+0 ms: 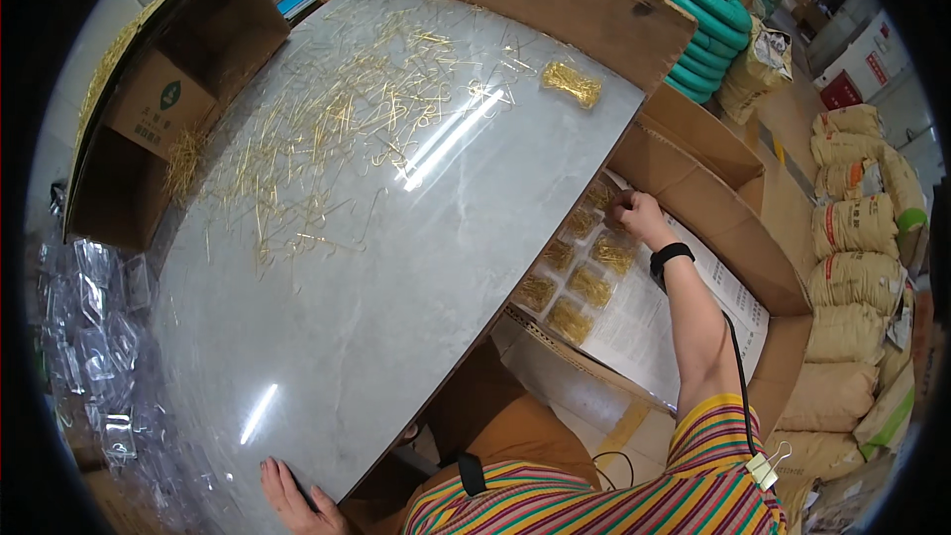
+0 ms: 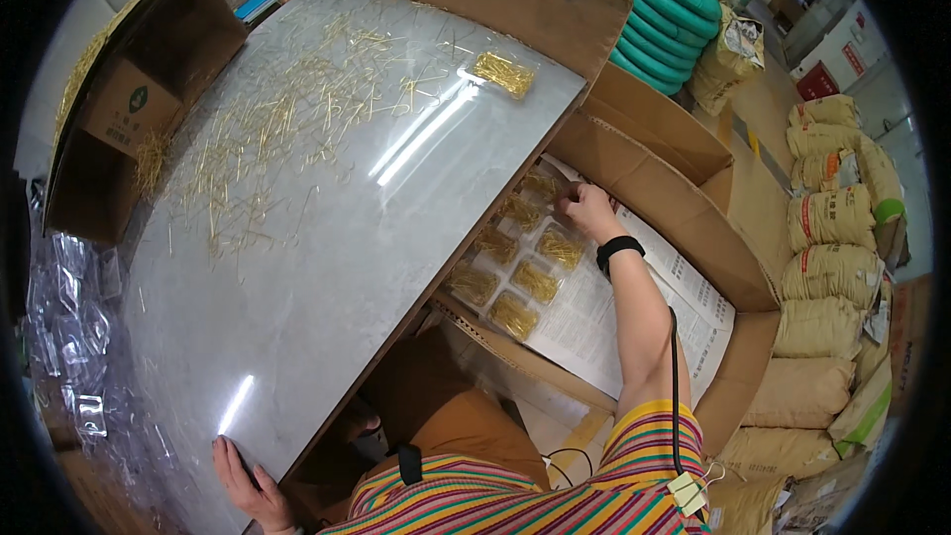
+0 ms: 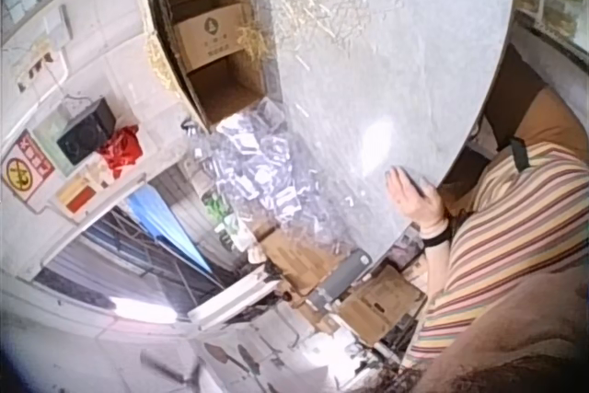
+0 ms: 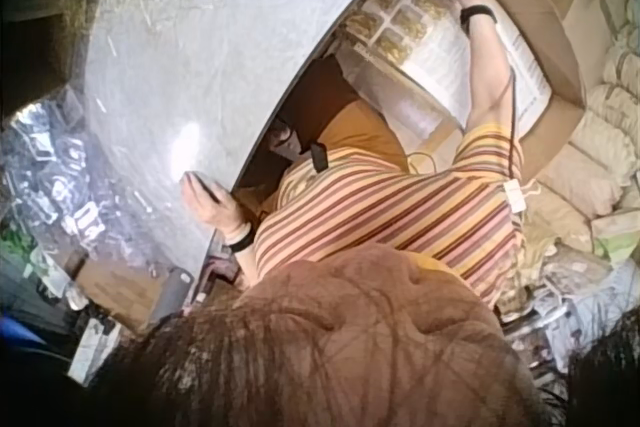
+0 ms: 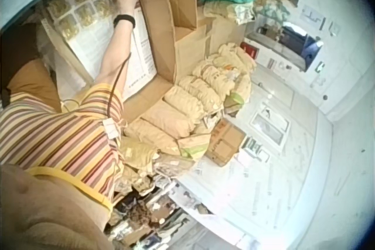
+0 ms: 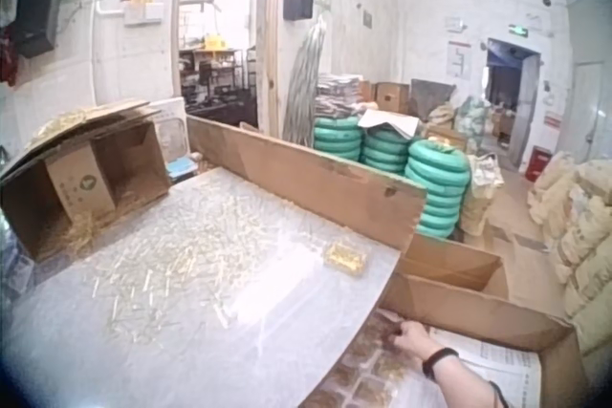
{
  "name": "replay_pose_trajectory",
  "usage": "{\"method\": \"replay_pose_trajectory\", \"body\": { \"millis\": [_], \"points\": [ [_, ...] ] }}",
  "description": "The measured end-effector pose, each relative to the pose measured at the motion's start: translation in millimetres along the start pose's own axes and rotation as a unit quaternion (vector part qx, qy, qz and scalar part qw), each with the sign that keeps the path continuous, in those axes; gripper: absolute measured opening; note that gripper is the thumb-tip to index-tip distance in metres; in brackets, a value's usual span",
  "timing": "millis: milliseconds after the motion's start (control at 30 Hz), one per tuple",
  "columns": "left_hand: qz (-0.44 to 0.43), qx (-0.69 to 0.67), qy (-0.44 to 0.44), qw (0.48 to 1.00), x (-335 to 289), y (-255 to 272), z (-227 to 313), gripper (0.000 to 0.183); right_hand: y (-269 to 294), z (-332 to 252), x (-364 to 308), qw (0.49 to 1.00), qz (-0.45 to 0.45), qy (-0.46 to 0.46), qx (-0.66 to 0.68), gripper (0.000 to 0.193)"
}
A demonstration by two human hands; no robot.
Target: Gathering and sorting small gold-colored metal pins on a table and placing them into a partitioned box.
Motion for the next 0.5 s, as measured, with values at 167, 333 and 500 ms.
{"method": "replay_pose_trajectory", "body": {
  "millis": [167, 333, 500],
  "points": [
    [-0.004, -0.005, 0.006, 1.000, 0, -1, 0, 0.043, 1, -26, 1, 0.989, -0.048, -0.004, -0.139, 0.031],
    [-0.036, -0.018, 0.020, 0.999, -18, -12, -17, 0.051, 14, -53, -6, 0.987, -0.066, 0.008, -0.143, 0.029],
    [-0.035, -0.015, 0.019, 0.999, -21, -11, -20, 0.051, 45, -69, -36, 0.999, -0.006, 0.040, -0.006, 0.018]
  ]
}}
Point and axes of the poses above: each hand's wrist, its own x-axis towards the middle knuckle, its own y-axis out of the back of the hand, z = x × y, the point moved 8 cm from there along x, towards the middle knuckle, and after that the axes turned 5 degrees about -y, right-handed, at the moved point
